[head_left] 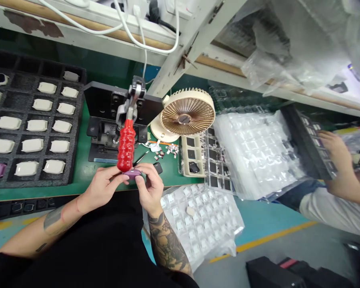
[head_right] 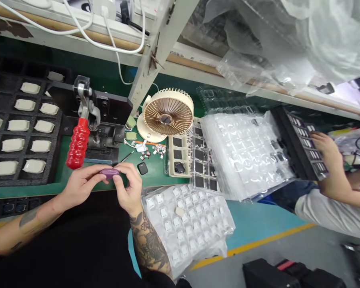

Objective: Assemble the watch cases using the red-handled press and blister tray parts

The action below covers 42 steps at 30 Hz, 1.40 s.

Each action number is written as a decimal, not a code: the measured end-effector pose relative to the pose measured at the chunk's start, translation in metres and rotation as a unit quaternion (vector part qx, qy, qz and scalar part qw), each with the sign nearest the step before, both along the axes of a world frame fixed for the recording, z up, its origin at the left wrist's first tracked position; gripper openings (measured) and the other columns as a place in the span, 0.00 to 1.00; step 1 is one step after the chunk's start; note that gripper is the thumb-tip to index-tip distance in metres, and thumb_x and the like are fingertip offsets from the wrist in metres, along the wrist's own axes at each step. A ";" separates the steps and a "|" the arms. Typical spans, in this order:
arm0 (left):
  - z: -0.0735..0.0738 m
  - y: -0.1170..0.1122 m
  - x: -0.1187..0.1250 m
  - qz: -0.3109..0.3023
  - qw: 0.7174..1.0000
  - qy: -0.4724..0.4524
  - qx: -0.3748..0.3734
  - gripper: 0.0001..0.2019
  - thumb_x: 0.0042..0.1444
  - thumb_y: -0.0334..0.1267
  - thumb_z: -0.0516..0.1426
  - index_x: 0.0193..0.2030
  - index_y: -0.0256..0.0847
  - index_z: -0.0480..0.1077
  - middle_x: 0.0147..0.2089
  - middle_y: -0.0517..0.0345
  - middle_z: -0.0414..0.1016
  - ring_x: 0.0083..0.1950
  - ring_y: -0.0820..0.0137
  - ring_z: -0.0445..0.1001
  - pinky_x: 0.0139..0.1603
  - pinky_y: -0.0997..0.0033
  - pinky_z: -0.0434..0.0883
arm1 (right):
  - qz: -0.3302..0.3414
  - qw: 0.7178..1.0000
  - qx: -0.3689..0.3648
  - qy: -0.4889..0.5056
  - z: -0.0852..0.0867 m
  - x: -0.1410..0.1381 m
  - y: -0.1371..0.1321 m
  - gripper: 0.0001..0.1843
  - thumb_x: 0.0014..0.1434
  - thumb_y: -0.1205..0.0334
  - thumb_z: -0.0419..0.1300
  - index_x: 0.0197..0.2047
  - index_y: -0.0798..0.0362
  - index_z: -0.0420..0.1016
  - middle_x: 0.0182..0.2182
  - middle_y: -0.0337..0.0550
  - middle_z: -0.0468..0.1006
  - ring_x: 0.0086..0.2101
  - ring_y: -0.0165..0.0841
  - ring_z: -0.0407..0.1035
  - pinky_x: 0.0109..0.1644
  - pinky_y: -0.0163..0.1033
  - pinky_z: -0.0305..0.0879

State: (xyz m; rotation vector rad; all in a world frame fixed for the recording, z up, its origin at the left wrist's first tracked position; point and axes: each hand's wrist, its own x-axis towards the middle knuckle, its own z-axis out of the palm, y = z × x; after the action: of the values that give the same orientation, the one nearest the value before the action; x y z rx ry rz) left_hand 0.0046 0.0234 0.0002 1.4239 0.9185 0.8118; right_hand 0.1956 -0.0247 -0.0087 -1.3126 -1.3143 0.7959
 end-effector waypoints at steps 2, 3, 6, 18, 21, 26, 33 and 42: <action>0.001 0.000 -0.004 0.007 0.999 0.006 0.042 0.12 0.76 0.38 0.61 0.59 0.41 0.83 0.46 0.56 0.88 0.40 0.71 0.87 0.48 0.76 0.81 | 0.003 1.000 0.018 -0.013 0.002 -0.008 0.002 0.11 0.71 0.66 0.63 0.54 0.49 0.82 0.49 0.45 0.82 0.51 0.31 0.78 0.59 0.39 0.76; 0.001 -0.001 -0.006 0.016 0.998 0.003 0.057 0.11 0.76 0.36 0.61 0.59 0.41 0.83 0.45 0.57 0.88 0.39 0.72 0.86 0.48 0.76 0.81 | 0.001 0.999 0.026 -0.023 0.003 -0.012 0.003 0.11 0.71 0.66 0.62 0.54 0.49 0.82 0.49 0.45 0.82 0.51 0.30 0.78 0.59 0.38 0.76; 0.001 -0.004 -0.012 0.055 0.993 -0.001 0.101 0.10 0.75 0.33 0.62 0.57 0.40 0.82 0.41 0.59 0.87 0.37 0.73 0.86 0.46 0.77 0.80 | -0.004 0.999 0.022 -0.045 0.005 -0.021 0.008 0.08 0.73 0.64 0.61 0.50 0.52 0.82 0.46 0.45 0.82 0.48 0.29 0.77 0.56 0.37 0.76; -0.015 -0.008 -0.035 0.100 0.991 -0.015 0.092 0.10 0.75 0.32 0.60 0.59 0.40 0.80 0.47 0.55 0.86 0.38 0.74 0.85 0.46 0.76 0.81 | 0.023 0.995 -0.003 -0.100 0.009 -0.046 0.013 0.09 0.71 0.63 0.65 0.53 0.50 0.82 0.46 0.43 0.82 0.48 0.29 0.77 0.55 0.36 0.74; -0.014 -0.009 -0.032 0.102 0.992 -0.036 0.072 0.09 0.76 0.34 0.60 0.57 0.40 0.81 0.49 0.55 0.86 0.39 0.74 0.84 0.47 0.77 0.81 | 0.015 0.994 0.020 -0.109 0.007 -0.050 0.013 0.09 0.70 0.64 0.65 0.52 0.49 0.82 0.45 0.44 0.83 0.47 0.31 0.77 0.54 0.39 0.75; -0.015 -0.011 -0.028 0.102 0.992 -0.059 0.034 0.08 0.76 0.34 0.60 0.56 0.40 0.81 0.45 0.58 0.86 0.38 0.75 0.85 0.46 0.78 0.81 | -0.006 0.996 0.024 -0.082 -0.001 -0.049 0.011 0.08 0.71 0.64 0.63 0.50 0.51 0.82 0.43 0.45 0.82 0.47 0.31 0.76 0.54 0.39 0.75; -0.008 -0.007 -0.028 0.081 0.944 0.085 0.307 0.12 0.74 0.26 0.58 0.60 0.38 0.75 0.48 0.51 0.86 0.45 0.67 0.86 0.51 0.71 0.79 | 0.041 0.999 -0.034 0.000 0.002 -0.034 0.017 0.09 0.71 0.58 0.66 0.47 0.51 0.86 0.40 0.44 0.82 0.43 0.29 0.76 0.49 0.36 0.74; -0.008 -0.006 -0.032 0.035 0.933 0.143 0.328 0.25 0.72 0.33 0.64 0.73 0.40 0.70 0.64 0.44 0.81 0.64 0.59 0.82 0.67 0.61 0.79 | -0.012 0.986 -0.140 0.085 0.001 -0.040 0.017 0.18 0.70 0.46 0.66 0.44 0.55 0.84 0.35 0.42 0.79 0.35 0.25 0.71 0.40 0.32 0.69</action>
State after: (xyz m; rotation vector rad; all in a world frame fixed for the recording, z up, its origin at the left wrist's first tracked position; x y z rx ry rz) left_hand -0.0273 0.0177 -0.0074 2.1442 0.9638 1.0412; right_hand 0.1554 -0.0080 -0.0075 -1.4408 -1.0766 1.0806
